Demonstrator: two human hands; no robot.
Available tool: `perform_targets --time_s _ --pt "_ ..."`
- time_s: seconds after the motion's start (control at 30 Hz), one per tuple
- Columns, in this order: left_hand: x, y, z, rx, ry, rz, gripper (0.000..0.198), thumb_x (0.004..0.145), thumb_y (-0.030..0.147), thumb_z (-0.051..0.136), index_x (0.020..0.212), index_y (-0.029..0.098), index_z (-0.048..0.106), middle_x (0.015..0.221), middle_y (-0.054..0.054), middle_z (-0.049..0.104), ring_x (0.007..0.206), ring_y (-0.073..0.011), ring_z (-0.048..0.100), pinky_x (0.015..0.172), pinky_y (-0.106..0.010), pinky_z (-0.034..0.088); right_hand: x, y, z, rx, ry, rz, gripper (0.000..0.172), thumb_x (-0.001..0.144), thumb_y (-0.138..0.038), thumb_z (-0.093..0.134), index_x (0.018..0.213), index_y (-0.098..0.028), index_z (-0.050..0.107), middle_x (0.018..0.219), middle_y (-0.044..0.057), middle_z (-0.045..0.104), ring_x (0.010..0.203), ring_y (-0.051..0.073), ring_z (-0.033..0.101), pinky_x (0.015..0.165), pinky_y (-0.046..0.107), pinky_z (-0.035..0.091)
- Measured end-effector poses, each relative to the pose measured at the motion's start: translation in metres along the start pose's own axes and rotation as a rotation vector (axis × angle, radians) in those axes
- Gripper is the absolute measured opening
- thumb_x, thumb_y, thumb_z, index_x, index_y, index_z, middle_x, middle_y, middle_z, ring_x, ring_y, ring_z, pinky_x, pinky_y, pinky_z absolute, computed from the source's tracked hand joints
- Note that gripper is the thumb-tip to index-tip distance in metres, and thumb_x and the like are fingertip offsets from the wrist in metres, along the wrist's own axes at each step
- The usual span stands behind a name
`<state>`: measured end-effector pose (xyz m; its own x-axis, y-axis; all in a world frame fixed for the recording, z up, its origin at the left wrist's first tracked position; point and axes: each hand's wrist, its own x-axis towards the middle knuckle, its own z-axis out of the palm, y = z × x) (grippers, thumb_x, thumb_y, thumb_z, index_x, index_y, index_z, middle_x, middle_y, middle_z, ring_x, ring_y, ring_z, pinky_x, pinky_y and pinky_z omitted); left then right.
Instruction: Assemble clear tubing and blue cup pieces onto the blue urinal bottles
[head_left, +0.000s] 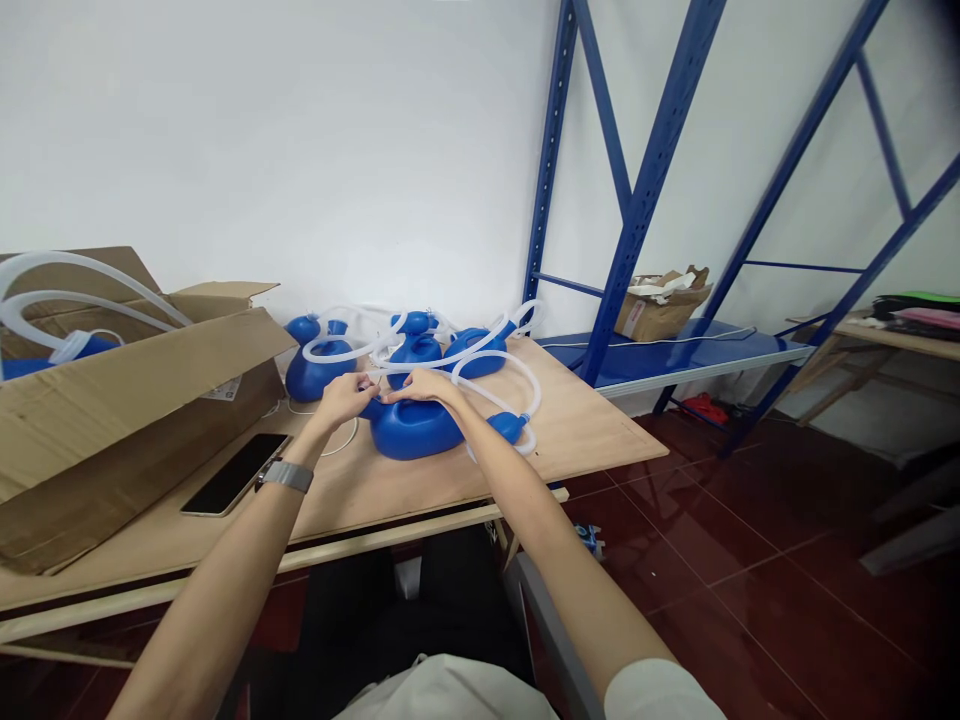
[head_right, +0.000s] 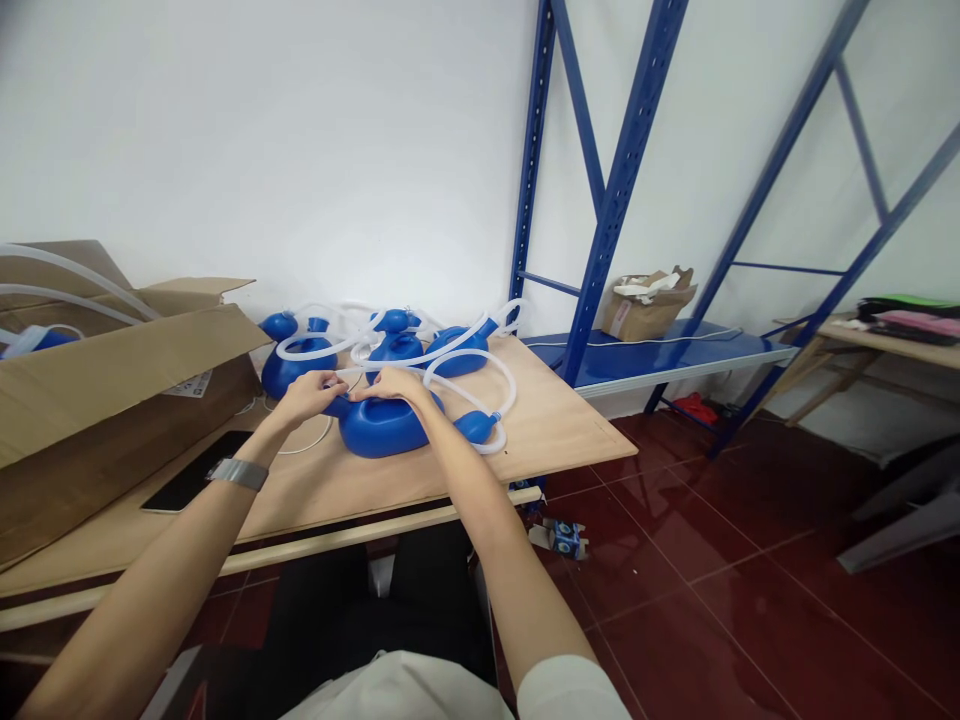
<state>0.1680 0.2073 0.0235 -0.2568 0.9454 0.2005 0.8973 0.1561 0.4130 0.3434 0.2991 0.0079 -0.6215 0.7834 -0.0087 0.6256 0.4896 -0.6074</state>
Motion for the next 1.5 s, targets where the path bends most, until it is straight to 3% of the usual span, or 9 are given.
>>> perform_targets --time_s 0.33,0.63,0.83,0.93,1.03,1.13,1.23,1.33,1.5 --pt "0.003 -0.002 0.005 -0.060 0.046 -0.002 0.011 0.076 0.032 0.060 0.069 0.023 0.062 0.089 -0.007 0.078 0.091 -0.0280 0.070 0.075 -0.031 0.045 0.014 -0.003 0.001 0.102 -0.066 0.089 0.060 0.066 -0.056 0.088 0.052 -0.023 0.040 0.051 -0.005 0.044 0.052 0.012 0.041 0.050 0.027 0.026" --pt "0.002 -0.007 0.006 -0.050 0.095 0.026 0.022 0.078 0.043 0.062 0.071 0.024 0.053 0.074 -0.004 0.069 0.081 -0.0254 0.065 0.073 -0.032 0.044 0.011 -0.005 0.001 -0.024 -0.020 0.114 0.051 0.071 -0.061 0.083 0.055 -0.020 0.057 0.052 -0.002 0.052 0.055 0.015 0.051 0.052 0.026 0.032" --pt "-0.005 -0.023 0.014 -0.306 0.267 0.183 0.046 0.075 0.064 0.067 0.095 0.023 0.056 0.108 -0.010 0.069 0.109 -0.0294 0.064 0.100 -0.041 0.050 0.005 -0.008 -0.010 0.155 0.085 -0.053 0.033 0.079 -0.047 0.084 0.077 -0.017 0.070 0.073 -0.001 0.068 0.071 0.015 0.062 0.065 0.023 0.046" --pt "-0.014 -0.032 0.023 -0.377 0.451 0.157 0.053 0.074 0.064 0.071 0.104 0.023 0.059 0.122 -0.014 0.061 0.134 -0.0351 0.053 0.116 -0.049 0.043 -0.025 -0.008 -0.040 0.359 0.287 -0.244 0.026 0.085 -0.034 0.079 0.103 -0.015 0.073 0.105 0.006 0.075 0.093 0.016 0.069 0.087 0.025 0.053" --pt "-0.026 -0.041 0.030 -0.436 0.539 0.047 0.075 0.070 0.066 0.077 0.126 0.020 0.057 0.142 -0.018 0.050 0.144 -0.0373 0.046 0.120 -0.051 0.041 -0.097 0.016 -0.058 0.398 0.473 -0.390 0.034 0.097 -0.044 0.067 0.121 -0.020 0.072 0.124 0.009 0.074 0.117 0.021 0.068 0.107 0.035 0.051" --pt "-0.034 -0.048 0.033 -0.537 0.401 -0.040 0.081 0.077 0.065 0.075 0.140 0.020 0.051 0.141 -0.018 0.056 0.130 -0.0351 0.060 0.112 -0.050 0.048 -0.185 0.061 -0.041 0.199 0.551 -0.273 0.055 0.091 -0.051 0.075 0.140 -0.029 0.066 0.144 0.011 0.064 0.140 0.028 0.057 0.119 0.044 0.045" --pt "-0.035 -0.050 0.038 -0.648 0.295 -0.068 0.078 0.084 0.062 0.071 0.147 0.025 0.045 0.130 -0.013 0.066 0.119 -0.0311 0.067 0.105 -0.046 0.054 -0.243 0.101 0.005 0.003 0.350 -0.154 0.087 0.076 -0.055 0.089 0.154 -0.033 0.056 0.165 0.014 0.045 0.153 0.036 0.045 0.121 0.052 0.045" --pt "-0.035 -0.048 0.045 -0.706 0.339 -0.100 0.088 0.084 0.061 0.072 0.155 0.022 0.035 0.131 -0.015 0.067 0.116 -0.0303 0.069 0.101 -0.045 0.056 -0.252 0.119 0.045 -0.164 0.405 -0.125 0.058 0.081 -0.042 0.088 0.136 -0.033 0.072 0.170 0.012 0.038 0.161 0.038 0.030 0.126 0.057 0.037" --pt "-0.044 -0.054 0.053 -0.760 0.330 -0.127 0.090 0.083 0.063 0.073 0.154 0.022 0.037 0.135 -0.018 0.066 0.114 -0.0320 0.071 0.102 -0.048 0.056 -0.238 0.125 0.054 -0.037 0.608 -0.220 0.026 0.093 -0.025 0.072 0.117 -0.028 0.079 0.147 0.012 0.066 0.145 0.032 0.056 0.120 0.053 0.048"
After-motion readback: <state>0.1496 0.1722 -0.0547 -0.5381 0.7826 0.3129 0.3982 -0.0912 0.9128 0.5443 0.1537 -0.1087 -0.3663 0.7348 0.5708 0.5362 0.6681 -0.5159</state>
